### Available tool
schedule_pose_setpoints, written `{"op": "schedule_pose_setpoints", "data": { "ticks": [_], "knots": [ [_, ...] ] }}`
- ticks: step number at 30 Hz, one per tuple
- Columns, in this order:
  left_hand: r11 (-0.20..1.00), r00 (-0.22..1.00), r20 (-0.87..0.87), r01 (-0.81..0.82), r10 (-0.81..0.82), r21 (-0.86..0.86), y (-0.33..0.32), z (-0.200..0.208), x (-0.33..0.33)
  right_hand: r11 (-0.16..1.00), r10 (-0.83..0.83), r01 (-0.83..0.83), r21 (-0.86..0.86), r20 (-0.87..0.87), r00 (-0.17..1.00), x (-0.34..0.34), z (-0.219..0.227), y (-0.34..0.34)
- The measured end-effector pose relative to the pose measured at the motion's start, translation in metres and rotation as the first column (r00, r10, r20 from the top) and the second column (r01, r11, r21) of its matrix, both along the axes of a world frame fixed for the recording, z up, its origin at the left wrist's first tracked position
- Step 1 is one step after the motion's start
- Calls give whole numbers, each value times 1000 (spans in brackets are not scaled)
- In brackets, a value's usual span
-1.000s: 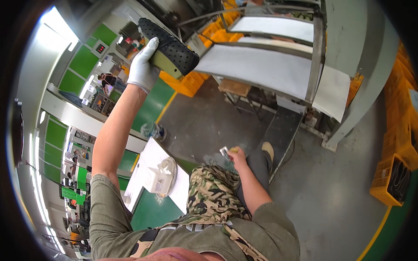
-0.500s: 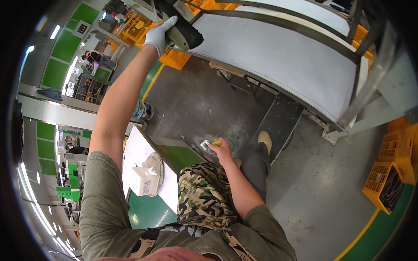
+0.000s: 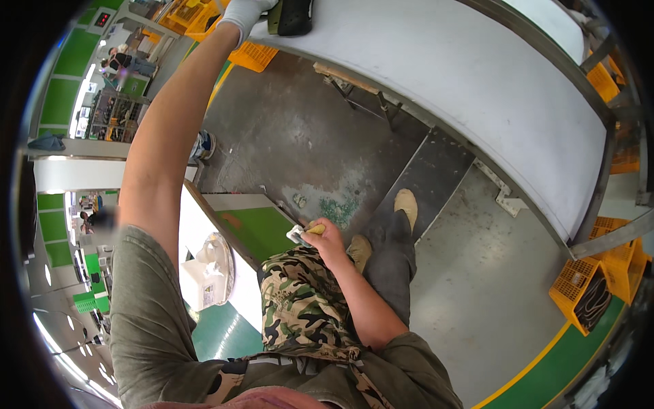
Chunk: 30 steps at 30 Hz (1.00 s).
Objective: Applying glue or polish to the edges and soles of shoes using a sponge on a factory production line.
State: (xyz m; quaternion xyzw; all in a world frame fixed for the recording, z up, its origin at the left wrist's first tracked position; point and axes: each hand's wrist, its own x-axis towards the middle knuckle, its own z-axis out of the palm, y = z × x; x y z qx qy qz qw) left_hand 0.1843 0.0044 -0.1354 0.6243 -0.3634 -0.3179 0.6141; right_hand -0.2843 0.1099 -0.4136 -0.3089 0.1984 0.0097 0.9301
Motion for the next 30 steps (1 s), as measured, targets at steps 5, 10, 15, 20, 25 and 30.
{"op": "schedule_pose_setpoints", "data": {
  "ticks": [5, 10, 15, 20, 25, 30],
  "knots": [
    [818, 725, 520, -569, 452, 81, 61, 7, -108, 994, 0, -4, -113, -38, 999, -4, -12, 5],
    [800, 524, 852, -519, 18, 302, 263, 11, -279, 957, -21, -6, -291, -89, 996, -8, -25, -7],
    [268, 705, 655, -709, 271, 652, 550, -49, -451, 972, -3, -35, -231, -162, 987, -4, -53, -35],
    [-393, 564, 577, -424, 590, 816, 797, -106, -714, 970, 107, -148, -195, -206, 973, -24, -49, -38],
    [-260, 477, 291, -131, 829, 957, 810, -162, -865, 943, 146, -211, -257, -251, 957, -47, -34, -36],
    [-402, 471, 377, -50, 798, 914, 758, -191, -893, 936, 164, -225, -272, -229, 960, -37, 12, -18]
  ]
}}
